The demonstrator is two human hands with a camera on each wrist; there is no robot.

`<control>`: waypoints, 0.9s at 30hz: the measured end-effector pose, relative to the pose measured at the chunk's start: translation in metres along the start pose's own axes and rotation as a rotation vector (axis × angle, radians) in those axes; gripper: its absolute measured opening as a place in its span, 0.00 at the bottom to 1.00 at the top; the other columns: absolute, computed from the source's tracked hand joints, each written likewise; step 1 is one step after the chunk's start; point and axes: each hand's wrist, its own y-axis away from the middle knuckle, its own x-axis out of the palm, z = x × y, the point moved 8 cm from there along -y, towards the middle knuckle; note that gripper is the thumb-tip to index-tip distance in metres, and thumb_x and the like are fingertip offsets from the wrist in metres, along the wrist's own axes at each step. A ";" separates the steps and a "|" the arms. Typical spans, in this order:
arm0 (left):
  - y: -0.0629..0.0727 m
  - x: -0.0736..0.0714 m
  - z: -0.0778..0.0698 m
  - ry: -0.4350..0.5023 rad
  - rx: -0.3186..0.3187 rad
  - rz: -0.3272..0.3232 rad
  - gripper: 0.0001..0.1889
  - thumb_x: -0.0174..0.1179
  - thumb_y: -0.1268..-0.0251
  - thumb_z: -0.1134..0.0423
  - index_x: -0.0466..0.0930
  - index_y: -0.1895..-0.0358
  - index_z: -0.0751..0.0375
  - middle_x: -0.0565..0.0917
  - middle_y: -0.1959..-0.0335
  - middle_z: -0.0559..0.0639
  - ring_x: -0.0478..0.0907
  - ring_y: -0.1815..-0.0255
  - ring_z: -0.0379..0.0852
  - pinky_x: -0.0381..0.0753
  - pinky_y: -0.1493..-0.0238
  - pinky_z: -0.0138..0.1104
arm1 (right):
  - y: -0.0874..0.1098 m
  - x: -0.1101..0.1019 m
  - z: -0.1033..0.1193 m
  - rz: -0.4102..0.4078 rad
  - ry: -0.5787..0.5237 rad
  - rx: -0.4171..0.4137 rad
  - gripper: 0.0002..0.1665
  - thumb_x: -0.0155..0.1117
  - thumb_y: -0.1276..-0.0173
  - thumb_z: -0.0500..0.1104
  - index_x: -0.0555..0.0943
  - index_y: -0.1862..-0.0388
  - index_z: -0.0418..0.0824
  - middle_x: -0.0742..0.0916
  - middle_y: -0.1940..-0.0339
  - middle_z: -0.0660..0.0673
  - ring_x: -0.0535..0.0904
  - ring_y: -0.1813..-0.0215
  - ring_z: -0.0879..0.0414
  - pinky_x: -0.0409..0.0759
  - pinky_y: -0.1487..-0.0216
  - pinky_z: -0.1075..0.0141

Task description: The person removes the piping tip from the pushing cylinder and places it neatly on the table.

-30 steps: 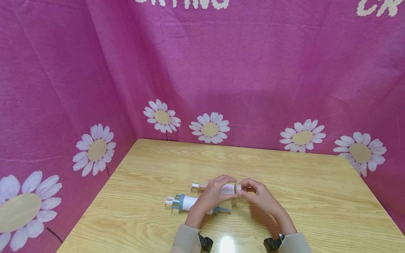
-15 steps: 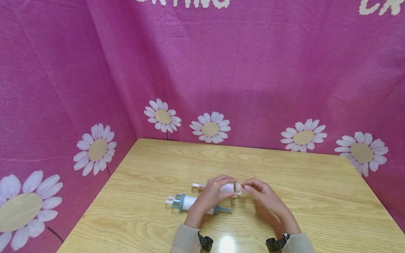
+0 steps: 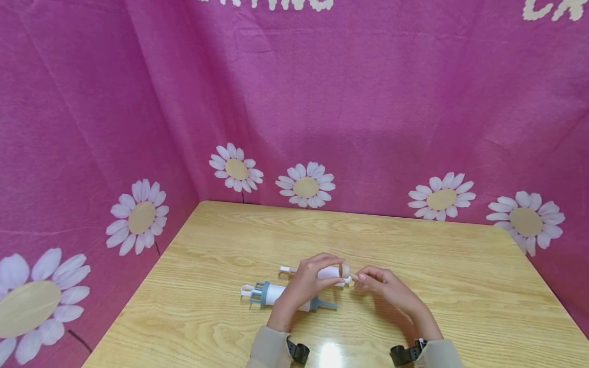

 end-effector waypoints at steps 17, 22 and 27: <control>0.003 0.003 0.004 0.010 -0.052 0.045 0.21 0.70 0.44 0.55 0.84 0.47 0.56 0.87 0.49 0.47 0.83 0.46 0.42 0.81 0.45 0.29 | -0.001 0.005 0.007 0.006 -0.013 -0.036 0.23 0.49 0.21 0.47 0.73 0.53 0.23 0.83 0.64 0.49 0.83 0.57 0.58 0.83 0.48 0.61; 0.004 0.004 0.004 0.003 -0.041 0.062 0.20 0.70 0.44 0.54 0.85 0.48 0.57 0.88 0.52 0.47 0.84 0.49 0.41 0.82 0.46 0.28 | -0.002 0.009 0.010 0.019 0.012 -0.058 0.20 0.49 0.21 0.45 0.74 0.55 0.25 0.83 0.64 0.52 0.80 0.58 0.63 0.82 0.52 0.64; 0.005 0.003 0.002 0.015 -0.003 0.065 0.20 0.71 0.45 0.57 0.86 0.49 0.59 0.89 0.53 0.51 0.85 0.49 0.43 0.82 0.47 0.28 | -0.002 0.010 0.012 0.018 -0.004 -0.081 0.18 0.50 0.22 0.43 0.76 0.55 0.26 0.83 0.64 0.51 0.79 0.59 0.62 0.82 0.55 0.64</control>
